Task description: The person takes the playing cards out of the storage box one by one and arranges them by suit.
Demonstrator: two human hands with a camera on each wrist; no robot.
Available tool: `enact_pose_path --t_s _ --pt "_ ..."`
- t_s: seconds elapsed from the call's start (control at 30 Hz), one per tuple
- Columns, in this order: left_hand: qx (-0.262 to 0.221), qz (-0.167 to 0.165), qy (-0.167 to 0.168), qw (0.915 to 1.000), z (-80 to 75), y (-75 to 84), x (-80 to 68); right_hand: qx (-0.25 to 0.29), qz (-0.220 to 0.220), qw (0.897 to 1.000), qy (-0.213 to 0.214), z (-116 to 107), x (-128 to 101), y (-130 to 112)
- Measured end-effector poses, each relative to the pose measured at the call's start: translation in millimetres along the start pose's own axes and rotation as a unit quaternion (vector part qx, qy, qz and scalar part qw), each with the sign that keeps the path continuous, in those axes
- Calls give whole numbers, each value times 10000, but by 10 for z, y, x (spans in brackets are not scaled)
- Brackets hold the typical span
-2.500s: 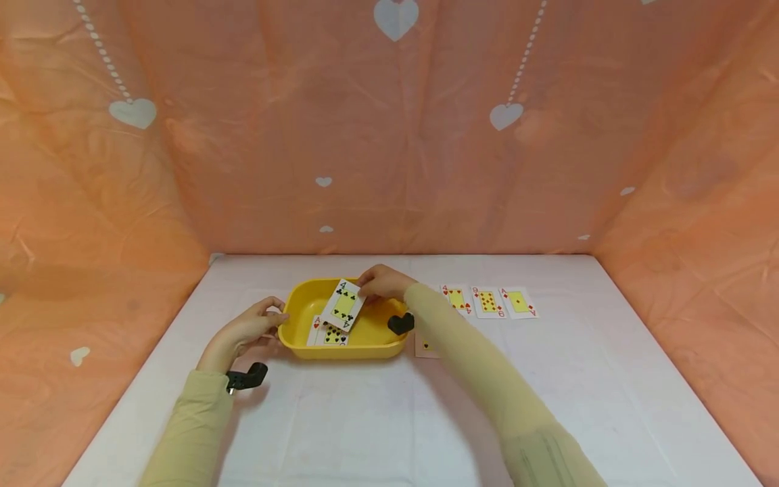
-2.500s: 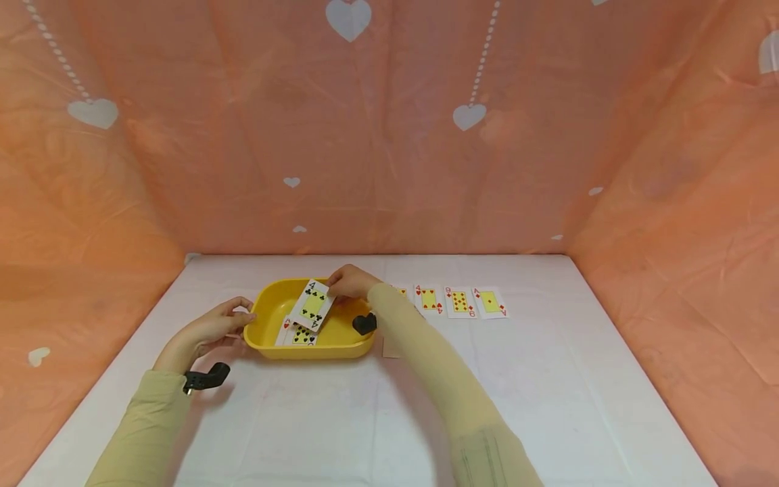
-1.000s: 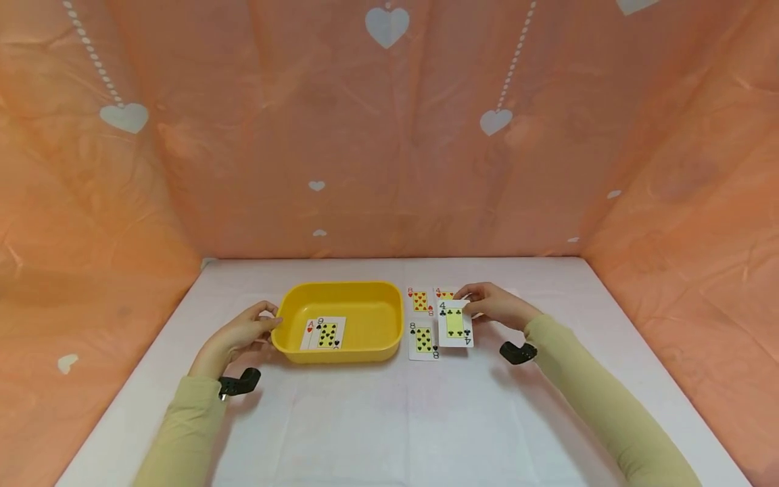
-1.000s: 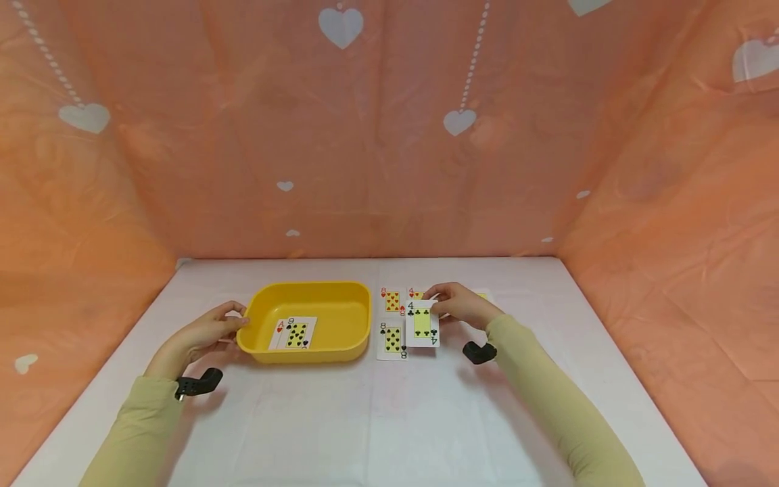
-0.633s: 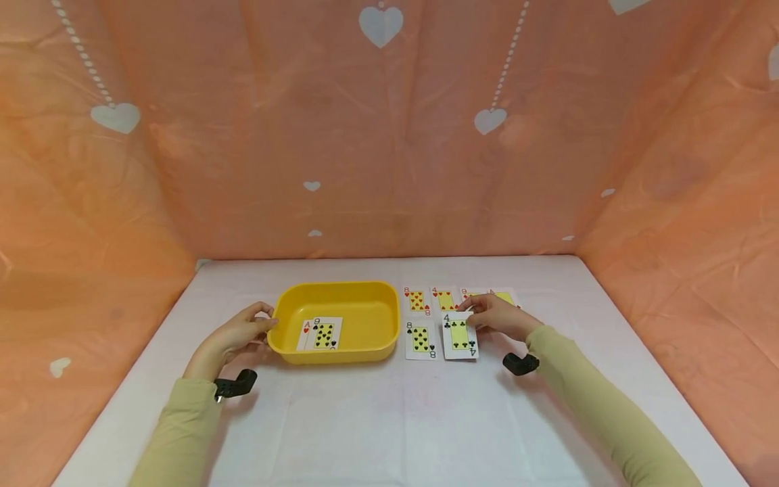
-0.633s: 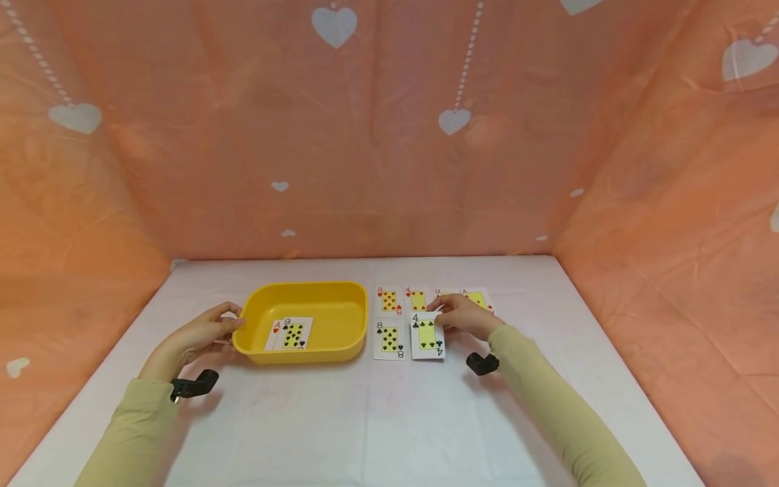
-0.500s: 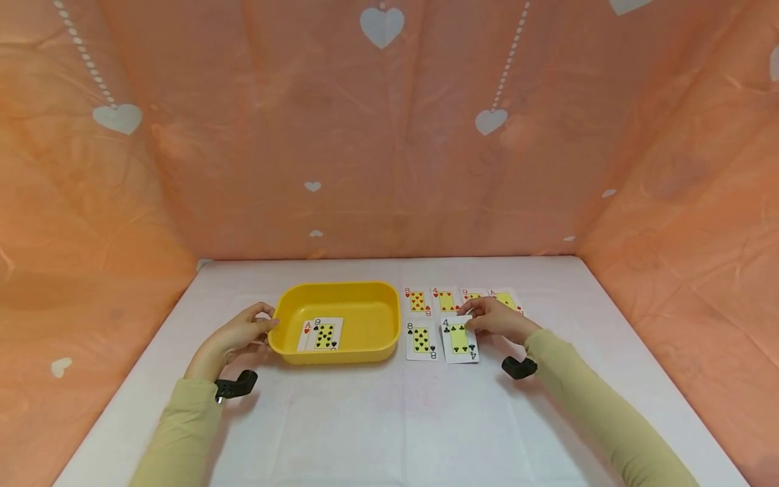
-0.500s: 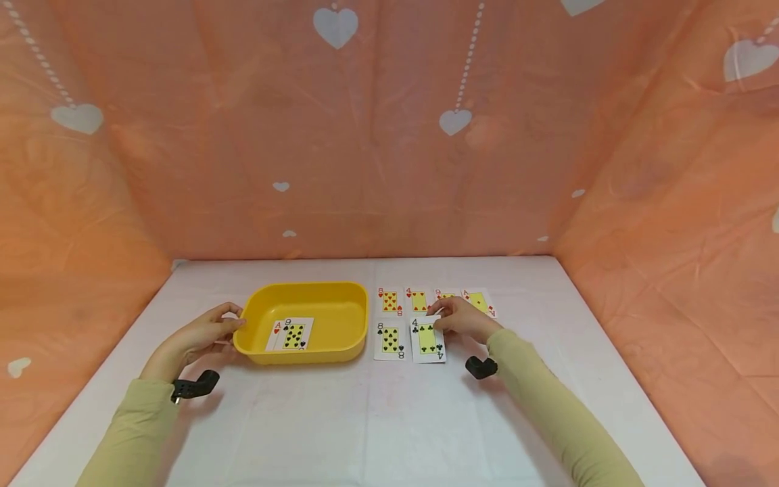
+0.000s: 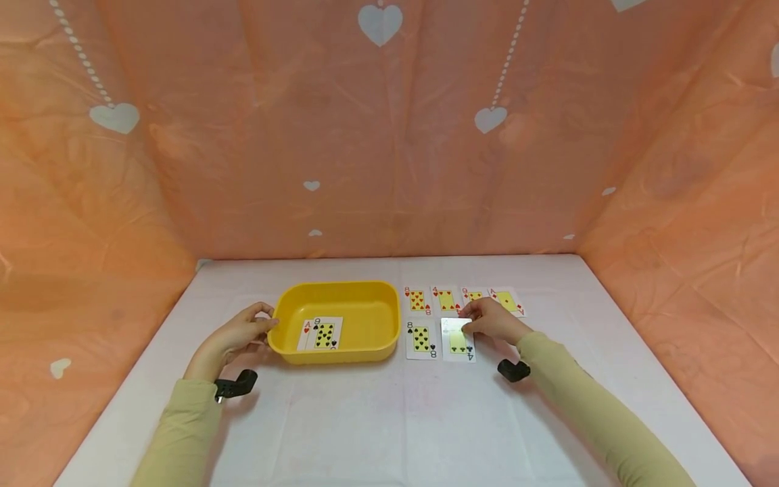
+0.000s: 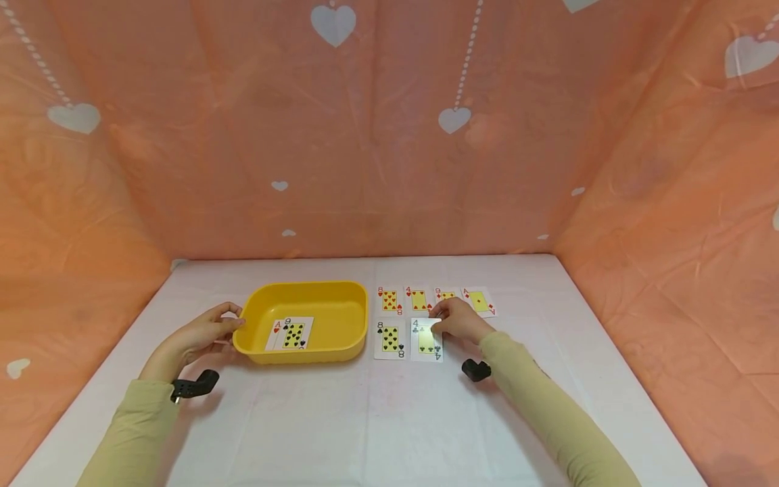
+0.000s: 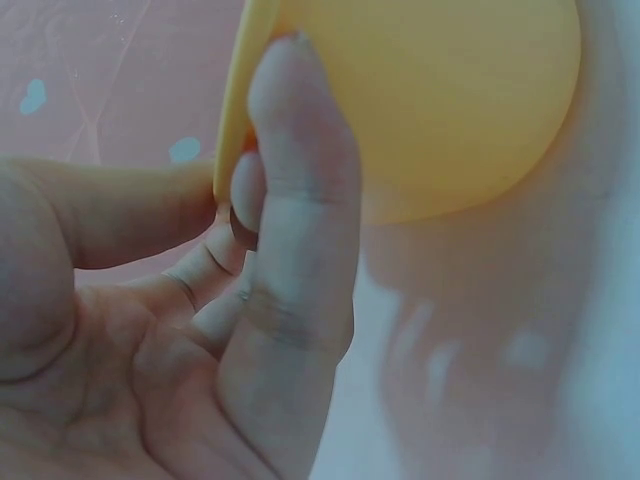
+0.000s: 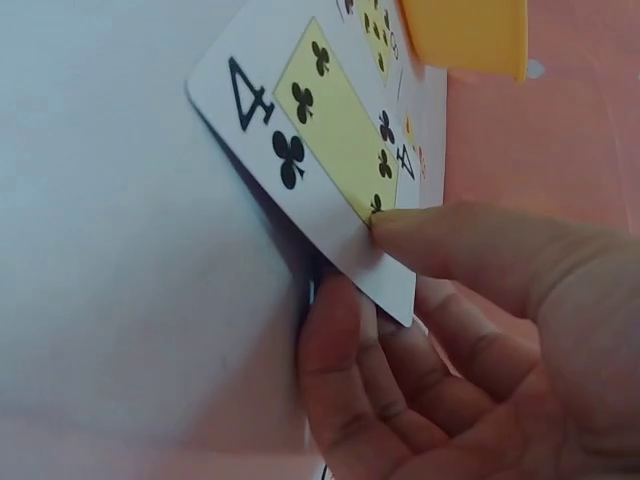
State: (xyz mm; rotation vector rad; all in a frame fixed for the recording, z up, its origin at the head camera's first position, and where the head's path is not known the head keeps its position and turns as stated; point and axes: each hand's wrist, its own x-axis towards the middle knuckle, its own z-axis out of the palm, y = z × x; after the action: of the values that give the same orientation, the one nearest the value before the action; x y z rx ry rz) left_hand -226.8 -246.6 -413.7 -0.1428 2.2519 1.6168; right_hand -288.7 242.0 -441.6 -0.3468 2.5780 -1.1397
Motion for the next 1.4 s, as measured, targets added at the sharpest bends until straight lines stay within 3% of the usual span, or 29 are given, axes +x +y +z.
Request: enact_pose_path --t_s 0.3,0.97,1.27,1.4 --pt "-14 -39 -25 10000 -2 -6 5 -148 216 9994 221 26 -13 -7" --pt "59 -12 -7 10000 4 7 -1 -290 -29 9982 520 76 -75 -23" --pt "5 49 -62 10000 2 11 -12 -127 -366 9978 530 6 -72 -54" --pt "1 49 -52 10000 -4 7 -10 -90 -744 9967 317 -104 -53 -156"
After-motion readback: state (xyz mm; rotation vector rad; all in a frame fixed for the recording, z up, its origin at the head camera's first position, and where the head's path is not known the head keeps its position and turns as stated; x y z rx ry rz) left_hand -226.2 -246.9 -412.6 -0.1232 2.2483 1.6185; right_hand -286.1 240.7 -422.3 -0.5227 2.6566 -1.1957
